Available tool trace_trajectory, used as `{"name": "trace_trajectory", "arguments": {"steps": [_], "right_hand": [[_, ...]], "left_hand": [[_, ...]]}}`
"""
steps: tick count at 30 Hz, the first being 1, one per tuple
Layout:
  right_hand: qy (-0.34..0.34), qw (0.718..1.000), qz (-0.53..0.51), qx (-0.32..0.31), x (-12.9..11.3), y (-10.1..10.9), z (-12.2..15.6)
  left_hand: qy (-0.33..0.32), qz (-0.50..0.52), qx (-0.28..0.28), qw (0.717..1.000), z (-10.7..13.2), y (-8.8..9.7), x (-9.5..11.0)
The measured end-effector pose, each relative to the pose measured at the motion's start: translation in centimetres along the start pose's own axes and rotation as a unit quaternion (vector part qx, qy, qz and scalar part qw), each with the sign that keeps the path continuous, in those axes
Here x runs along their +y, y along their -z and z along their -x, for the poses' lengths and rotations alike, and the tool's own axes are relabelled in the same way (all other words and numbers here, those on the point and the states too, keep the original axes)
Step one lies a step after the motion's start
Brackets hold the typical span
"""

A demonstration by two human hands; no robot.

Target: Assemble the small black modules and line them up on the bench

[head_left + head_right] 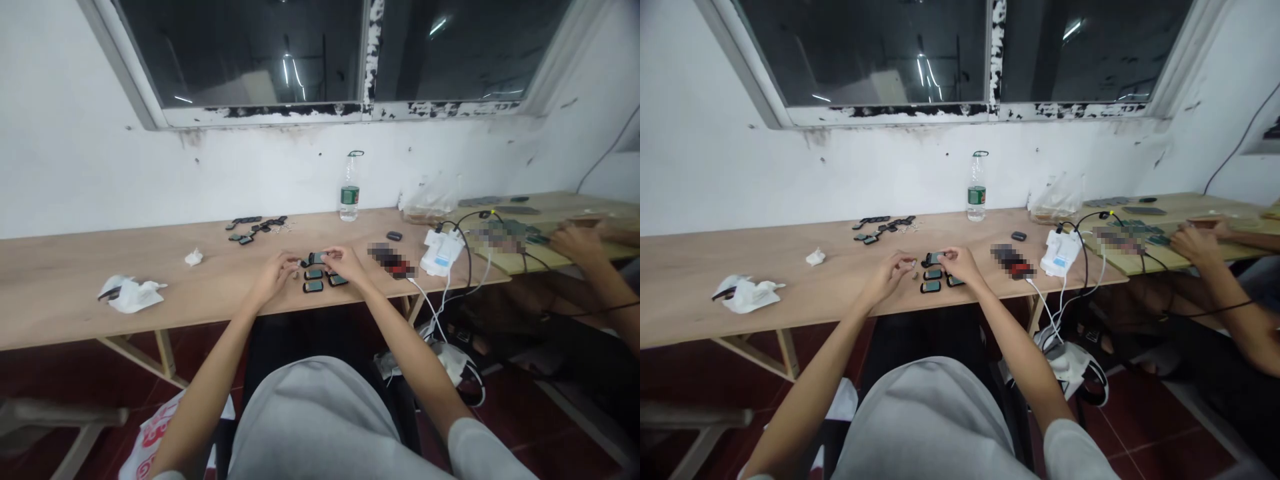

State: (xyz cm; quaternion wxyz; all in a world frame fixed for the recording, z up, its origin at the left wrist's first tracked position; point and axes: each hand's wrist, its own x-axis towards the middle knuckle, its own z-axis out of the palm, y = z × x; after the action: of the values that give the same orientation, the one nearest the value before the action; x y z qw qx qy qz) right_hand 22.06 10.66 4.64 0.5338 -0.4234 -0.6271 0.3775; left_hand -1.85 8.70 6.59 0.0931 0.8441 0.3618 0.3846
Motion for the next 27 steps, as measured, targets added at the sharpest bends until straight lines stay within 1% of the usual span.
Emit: {"name": "trace_trajectory", "arguments": {"steps": [2,5,10,16,19,21,24,25,27], "right_hand": [[-0.010,1.000,-0.013,-0.014,-0.2,-0.5,0.2],[-0.025,0.999,-0.036,-0.031,-0.7,-0.9,0.6],[-0.053,0.996,-0.059,-0.041,-1.5,-1.1,1.0],[-0.052,0.993,-0.086,-0.064,-1.9,-1.6,1.3],[-0.051,0.992,-0.095,-0.070,-2.0,-1.7,1.4],[-0.049,0.991,-0.092,-0.080,-2.1,-1.6,1.5],[-0.037,0.991,-0.076,-0.101,-2.4,-1.4,1.8],[-0.032,0.991,-0.069,-0.109,-2.5,-1.3,1.9],[-0.024,0.990,-0.053,-0.128,-2.5,-1.1,1.9]], "left_hand": [[-0.023,-0.007,-0.002,1.000,-0.1,-0.1,0.6],[-0.040,-0.033,-0.001,0.999,0.0,-0.4,0.9],[-0.034,-0.031,0.021,0.999,0.0,-0.9,0.5],[-0.012,0.008,0.053,0.998,-0.1,-1.0,0.7],[0.037,0.053,0.060,0.996,-0.1,-0.9,1.0],[0.097,0.109,0.065,0.987,-0.1,-0.9,1.1],[0.192,0.219,0.074,0.954,0.0,-1.2,1.1],[0.213,0.251,0.075,0.941,0.0,-1.3,1.0],[0.230,0.292,0.073,0.925,0.0,-1.6,0.9]]}}
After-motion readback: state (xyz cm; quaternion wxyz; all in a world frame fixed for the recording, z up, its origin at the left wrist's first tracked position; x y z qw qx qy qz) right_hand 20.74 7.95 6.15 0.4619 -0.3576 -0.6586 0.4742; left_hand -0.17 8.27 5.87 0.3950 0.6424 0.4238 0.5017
